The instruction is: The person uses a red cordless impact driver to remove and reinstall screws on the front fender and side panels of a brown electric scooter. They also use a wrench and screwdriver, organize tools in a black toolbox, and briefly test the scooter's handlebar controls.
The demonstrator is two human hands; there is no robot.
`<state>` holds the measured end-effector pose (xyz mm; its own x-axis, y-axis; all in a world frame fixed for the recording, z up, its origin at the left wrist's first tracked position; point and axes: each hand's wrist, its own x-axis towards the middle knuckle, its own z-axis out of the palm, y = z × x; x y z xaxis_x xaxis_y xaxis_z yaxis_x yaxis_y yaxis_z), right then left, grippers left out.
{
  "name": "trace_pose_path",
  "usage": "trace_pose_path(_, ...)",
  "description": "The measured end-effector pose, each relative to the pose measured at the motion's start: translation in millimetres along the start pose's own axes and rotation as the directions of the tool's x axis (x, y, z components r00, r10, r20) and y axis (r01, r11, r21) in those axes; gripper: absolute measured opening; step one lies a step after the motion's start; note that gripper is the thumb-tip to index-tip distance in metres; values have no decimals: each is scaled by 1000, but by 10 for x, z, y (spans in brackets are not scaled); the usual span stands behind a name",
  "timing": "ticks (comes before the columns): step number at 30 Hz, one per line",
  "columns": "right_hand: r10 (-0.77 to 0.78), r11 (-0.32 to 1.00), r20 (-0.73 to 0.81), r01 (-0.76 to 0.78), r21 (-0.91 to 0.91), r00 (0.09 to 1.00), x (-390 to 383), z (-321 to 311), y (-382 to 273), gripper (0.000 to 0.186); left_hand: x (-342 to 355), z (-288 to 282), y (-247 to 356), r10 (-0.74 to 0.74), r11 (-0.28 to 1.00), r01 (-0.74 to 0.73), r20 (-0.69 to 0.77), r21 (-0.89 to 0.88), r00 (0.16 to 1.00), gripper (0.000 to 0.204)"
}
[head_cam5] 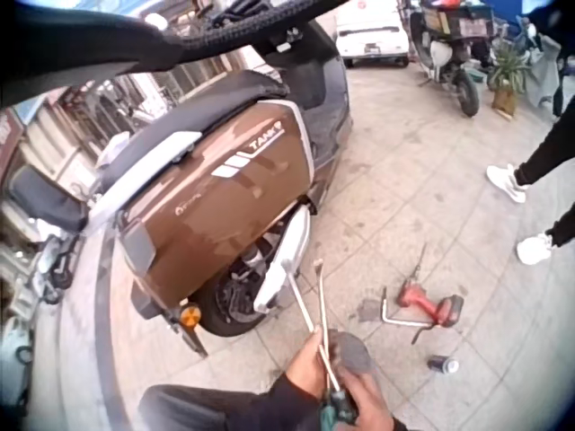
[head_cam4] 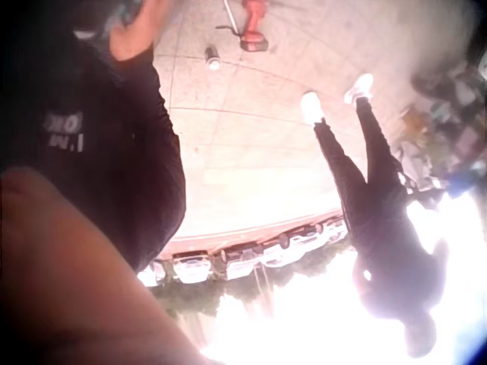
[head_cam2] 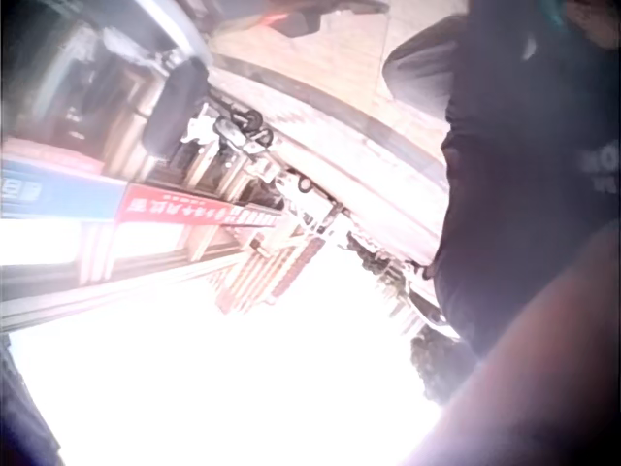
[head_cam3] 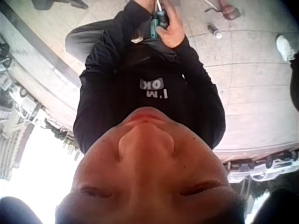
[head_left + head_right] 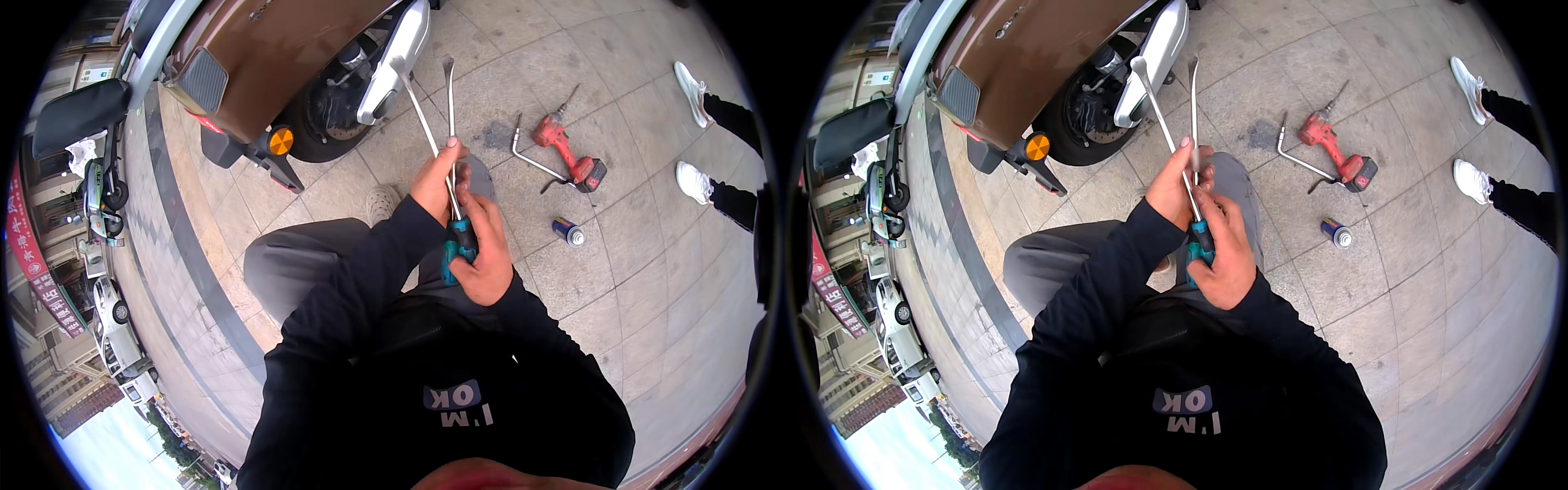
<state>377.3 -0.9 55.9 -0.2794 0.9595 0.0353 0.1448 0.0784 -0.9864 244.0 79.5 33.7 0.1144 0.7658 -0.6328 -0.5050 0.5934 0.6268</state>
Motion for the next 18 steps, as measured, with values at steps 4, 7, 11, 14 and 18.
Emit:
trace_pose_path(4,20,991,19,-17,-132,1000,-84,151,-150,80,-85,-174,3,-153,988,155,99,-21,983,32)
trace_pose_path(7,90,996,22,-90,9,996,-39,61,-240,79,-128,-308,122,-134,983,103,211,153,968,29)
trace_pose_path(11,108,986,-134,-88,145,985,125,37,-201,81,-189,-202,219,-229,962,200,152,185,961,34)
trace_pose_path(14,-44,999,-62,43,-26,997,239,189,-180,85,-70,-277,120,-237,967,252,259,-24,936,42)
trace_pose_path(18,-154,987,-381,157,-21,912,564,-129,211,59,-93,-410,165,-319,944,330,298,13,900,38)
